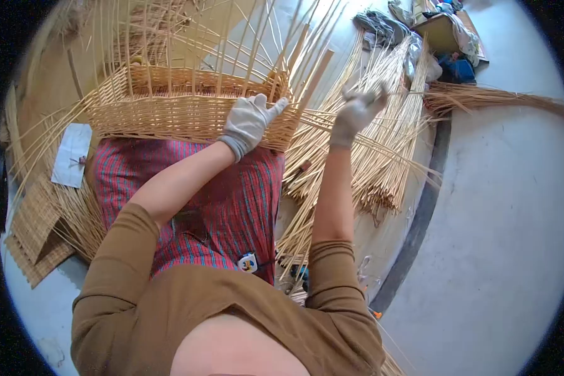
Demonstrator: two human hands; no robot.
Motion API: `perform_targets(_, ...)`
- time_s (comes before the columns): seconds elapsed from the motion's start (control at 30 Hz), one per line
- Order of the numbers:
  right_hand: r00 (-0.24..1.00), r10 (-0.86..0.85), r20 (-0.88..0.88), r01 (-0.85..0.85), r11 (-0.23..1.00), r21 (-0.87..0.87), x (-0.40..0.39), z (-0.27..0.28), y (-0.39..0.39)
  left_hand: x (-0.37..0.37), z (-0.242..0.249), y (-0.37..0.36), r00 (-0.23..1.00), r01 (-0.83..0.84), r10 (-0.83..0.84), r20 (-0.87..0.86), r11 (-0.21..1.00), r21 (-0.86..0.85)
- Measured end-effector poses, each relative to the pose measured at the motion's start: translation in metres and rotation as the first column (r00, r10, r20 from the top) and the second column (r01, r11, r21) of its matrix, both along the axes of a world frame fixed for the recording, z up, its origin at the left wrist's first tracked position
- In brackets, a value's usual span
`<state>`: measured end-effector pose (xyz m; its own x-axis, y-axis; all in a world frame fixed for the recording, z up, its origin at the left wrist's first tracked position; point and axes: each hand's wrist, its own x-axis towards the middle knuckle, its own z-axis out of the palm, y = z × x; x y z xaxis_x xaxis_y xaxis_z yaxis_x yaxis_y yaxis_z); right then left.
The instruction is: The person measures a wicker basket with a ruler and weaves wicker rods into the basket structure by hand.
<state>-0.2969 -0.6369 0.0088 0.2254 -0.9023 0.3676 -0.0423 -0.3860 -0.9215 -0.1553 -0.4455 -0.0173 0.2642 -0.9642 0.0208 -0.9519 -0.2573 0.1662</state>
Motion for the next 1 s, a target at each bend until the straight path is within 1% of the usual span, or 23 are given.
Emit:
perform_targets(0.03, 0.995, -0.075, 0.062, 0.068, 0.991, 0.113, -0.021, -0.007, 0.004, 0.001, 0.0, -0.004, 1.0, 0.008, -0.008, 0.009, 1.0, -0.008)
perform_targets(0.07, 0.97, -0.1, 0.219, 0.048, 0.971, 0.234, -0.031, -0.009, 0.008, 0.005, 0.002, -0.008, 0.991, 0.113, -0.076, 0.108, 0.912, -0.395)
perform_targets(0.1, 0.923, -0.144, 0.356, 0.009, 0.935, 0.355, -0.038, -0.012, 0.012, 0.005, 0.001, -0.009, 0.971, 0.228, -0.106, 0.214, 0.678, -0.699)
perform_targets(0.13, 0.958, 0.028, 0.285, -0.072, 0.987, 0.143, -0.049, -0.013, 0.011, 0.0, -0.002, -0.012, 0.971, 0.215, -0.103, 0.214, 0.762, -0.611)
perform_targets(0.17, 0.969, 0.006, 0.248, -0.034, 0.993, 0.11, -0.042, -0.002, 0.021, -0.009, -0.004, -0.014, 0.973, 0.218, -0.12, 0.199, 0.771, -0.598)
perform_targets(0.23, 0.961, -0.005, 0.278, -0.06, 0.972, 0.225, -0.042, 0.001, 0.018, -0.019, 0.001, -0.029, 0.924, 0.007, -0.097, -0.37, 0.972, -0.236)
perform_targets(0.37, 0.984, 0.003, 0.177, -0.049, 0.965, 0.258, -0.047, 0.019, 0.035, -0.015, -0.001, -0.026, 0.933, 0.02, -0.11, -0.342, 0.966, -0.256)
perform_targets(0.43, 0.997, 0.067, 0.049, -0.071, 0.994, 0.085, -0.032, 0.044, 0.091, -0.015, -0.004, -0.027, 0.95, 0.023, -0.124, -0.286, 0.942, -0.334)
perform_targets(0.47, 0.978, 0.207, 0.038, -0.206, 0.978, -0.024, -0.021, 0.037, 0.115, -0.018, 0.008, -0.023, 0.953, 0.002, -0.079, -0.293, 0.967, -0.254)
perform_targets(0.53, 0.867, 0.327, -0.377, -0.429, 0.874, -0.229, -0.003, -0.012, 0.139, -0.023, 0.004, -0.033, 0.974, -0.009, -0.006, -0.226, 0.998, -0.063)
perform_targets(0.57, 0.869, 0.323, -0.374, -0.423, 0.878, -0.225, 0.004, -0.014, 0.134, -0.03, -0.018, -0.034, 0.974, -0.002, -0.011, -0.224, 0.998, -0.058)
perform_targets(0.6, 0.837, 0.548, 0.0, -0.548, 0.837, 0.015, 0.013, -0.015, 0.124, -0.034, -0.022, -0.031, 0.868, -0.138, -0.098, -0.487, 0.894, -0.426)
perform_targets(0.63, 0.688, 0.601, 0.407, -0.705, 0.686, 0.18, 0.023, -0.014, 0.111, -0.035, -0.026, -0.024, 0.918, -0.129, -0.137, -0.372, 0.784, -0.607)
perform_targets(0.67, 0.84, 0.504, 0.201, -0.505, 0.862, -0.048, 0.021, 0.0, 0.09, -0.033, -0.007, -0.01, 0.963, -0.102, -0.126, -0.237, 0.646, -0.757)
perform_targets(0.7, 0.951, 0.305, 0.058, -0.31, 0.944, 0.112, 0.022, 0.029, 0.081, -0.032, -0.015, 0.002, 0.964, -0.093, -0.133, -0.232, 0.647, -0.757)
perform_targets(0.73, 0.921, 0.358, -0.153, -0.301, 0.904, 0.303, 0.008, 0.016, 0.052, -0.026, -0.031, 0.011, 0.667, -0.397, -0.315, -0.675, 0.617, -0.68)
perform_targets(0.77, 0.835, 0.435, -0.337, -0.248, 0.844, 0.476, 0.003, 0.0, 0.029, -0.014, -0.04, 0.016, 0.166, -0.612, -0.461, -0.872, 0.645, -0.457)
perform_targets(0.8, 0.711, 0.528, -0.465, -0.33, 0.834, 0.442, 0.007, -0.005, 0.037, -0.001, -0.039, 0.021, 0.17, -0.609, -0.459, -0.872, 0.647, -0.459)
perform_targets(0.83, 0.711, 0.527, -0.465, -0.325, 0.833, 0.447, 0.01, -0.012, 0.041, 0.014, -0.038, 0.022, 0.043, -0.698, -0.433, -0.9, 0.632, -0.337)
perform_targets(0.87, 0.724, 0.401, -0.561, -0.266, 0.913, 0.31, 0.012, -0.023, 0.042, 0.028, -0.032, 0.017, -0.089, -0.767, -0.412, -0.907, 0.61, -0.202)
perform_targets(0.93, 0.774, 0.121, -0.622, -0.124, 0.992, 0.038, 0.018, -0.043, 0.053, 0.044, -0.008, -0.021, 0.191, -0.689, -0.437, -0.879, 0.577, -0.437)
perform_targets(0.97, 0.772, 0.117, -0.625, -0.125, 0.992, 0.031, 0.025, -0.041, 0.062, 0.047, 0.012, -0.047, 0.232, -0.607, -0.408, -0.883, 0.649, -0.459)
perform_targets(1.0, 0.755, -0.088, -0.65, 0.006, 0.992, -0.128, 0.032, -0.035, 0.072, 0.044, 0.028, -0.074, 0.272, -0.517, -0.382, -0.883, 0.716, -0.469)
